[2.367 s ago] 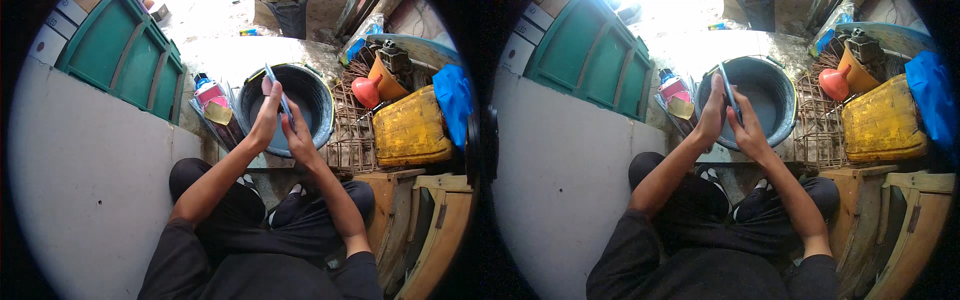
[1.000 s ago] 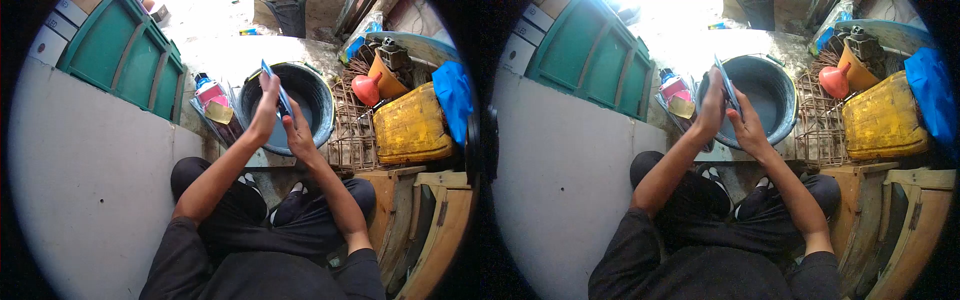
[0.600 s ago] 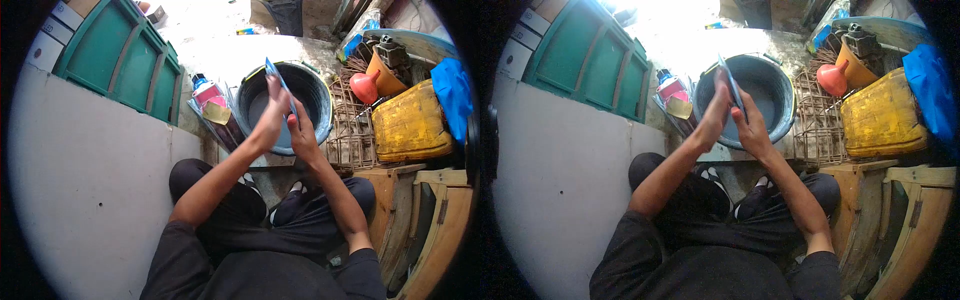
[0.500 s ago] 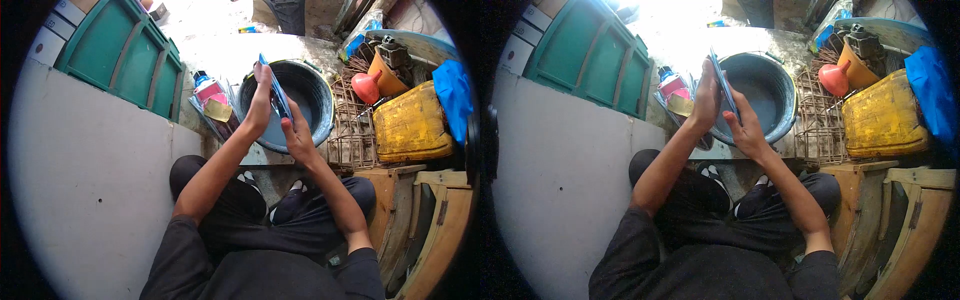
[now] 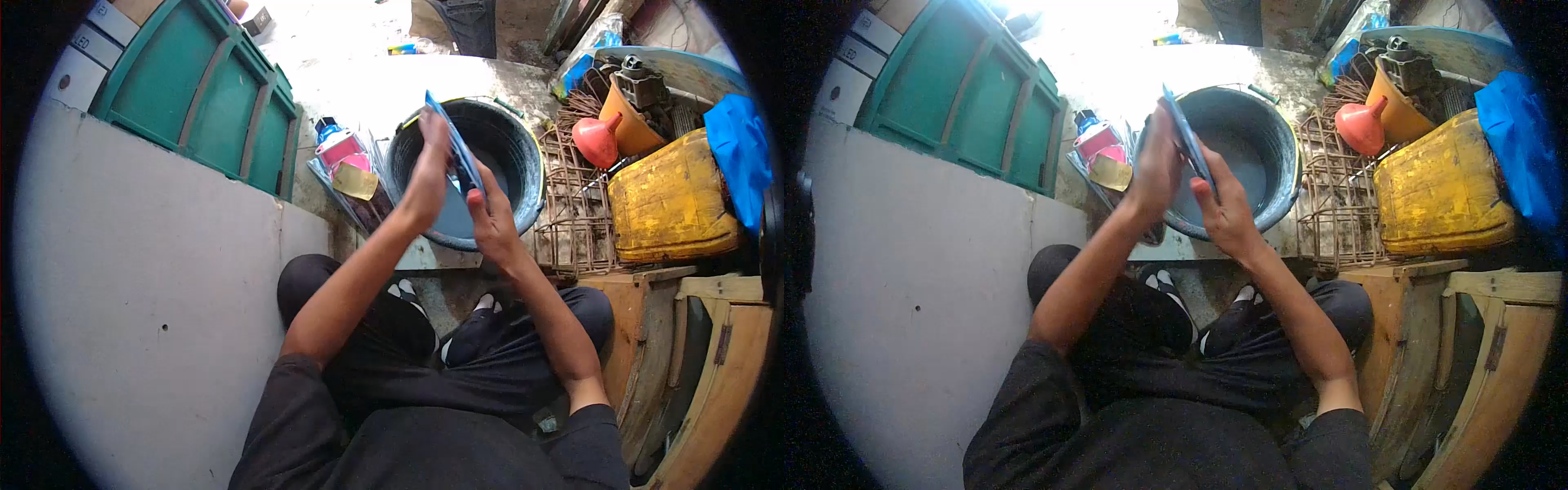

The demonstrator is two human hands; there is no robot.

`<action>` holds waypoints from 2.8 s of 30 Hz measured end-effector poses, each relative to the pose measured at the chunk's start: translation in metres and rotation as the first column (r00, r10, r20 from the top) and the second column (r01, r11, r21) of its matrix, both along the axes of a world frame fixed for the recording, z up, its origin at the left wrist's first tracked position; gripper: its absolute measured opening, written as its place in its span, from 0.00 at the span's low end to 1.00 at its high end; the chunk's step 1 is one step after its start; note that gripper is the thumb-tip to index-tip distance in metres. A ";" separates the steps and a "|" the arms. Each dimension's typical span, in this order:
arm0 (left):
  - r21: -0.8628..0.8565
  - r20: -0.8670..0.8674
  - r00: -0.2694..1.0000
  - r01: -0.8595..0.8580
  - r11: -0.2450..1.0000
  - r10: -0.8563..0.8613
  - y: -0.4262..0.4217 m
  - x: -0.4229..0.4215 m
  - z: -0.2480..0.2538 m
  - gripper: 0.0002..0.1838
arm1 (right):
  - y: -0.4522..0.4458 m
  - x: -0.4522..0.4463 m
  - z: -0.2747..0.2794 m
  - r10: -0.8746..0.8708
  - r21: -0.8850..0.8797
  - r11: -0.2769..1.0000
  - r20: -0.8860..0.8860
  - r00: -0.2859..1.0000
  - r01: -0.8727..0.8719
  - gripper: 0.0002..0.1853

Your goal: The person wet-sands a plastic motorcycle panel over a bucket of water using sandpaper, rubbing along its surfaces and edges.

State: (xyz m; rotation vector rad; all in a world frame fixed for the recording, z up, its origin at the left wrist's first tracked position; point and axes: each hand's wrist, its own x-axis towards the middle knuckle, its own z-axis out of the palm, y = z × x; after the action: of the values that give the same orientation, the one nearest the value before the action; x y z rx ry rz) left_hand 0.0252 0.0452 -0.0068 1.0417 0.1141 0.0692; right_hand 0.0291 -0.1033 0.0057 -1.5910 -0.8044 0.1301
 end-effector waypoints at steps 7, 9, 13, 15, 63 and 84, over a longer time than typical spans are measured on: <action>0.571 0.229 0.969 -0.054 0.819 -0.096 -0.028 -0.027 0.028 0.47 | -0.004 0.011 -0.003 -0.006 0.070 0.997 -0.174 0.985 0.019 0.35; 0.220 0.079 0.992 -0.110 0.969 0.094 -0.009 -0.005 0.018 0.43 | -0.001 0.001 -0.002 -0.016 -0.004 1.000 -0.046 0.999 0.016 0.34; 0.237 0.168 0.983 -0.114 0.965 0.075 -0.024 -0.015 0.040 0.45 | 0.001 0.008 -0.001 -0.049 0.013 0.999 -0.065 0.997 0.050 0.32; 0.608 0.253 0.964 -0.091 0.789 -0.084 -0.034 -0.024 0.020 0.41 | -0.003 0.020 -0.009 -0.054 0.028 0.998 -0.156 0.986 0.059 0.33; 0.610 0.308 0.951 -0.174 0.773 -0.029 -0.041 -0.019 0.022 0.47 | -0.010 0.016 0.003 -0.006 0.155 0.987 -0.170 0.985 0.033 0.31; 0.528 0.399 0.915 -0.279 0.802 0.057 -0.042 -0.015 0.011 0.42 | -0.015 0.013 0.014 0.026 0.090 0.996 -0.242 0.970 -0.005 0.31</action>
State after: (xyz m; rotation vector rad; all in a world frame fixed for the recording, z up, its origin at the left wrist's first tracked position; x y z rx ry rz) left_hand 0.0098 0.0032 0.0047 1.6110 -0.1679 0.4907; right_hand 0.0419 -0.1181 0.0201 -1.4517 -0.6230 0.2912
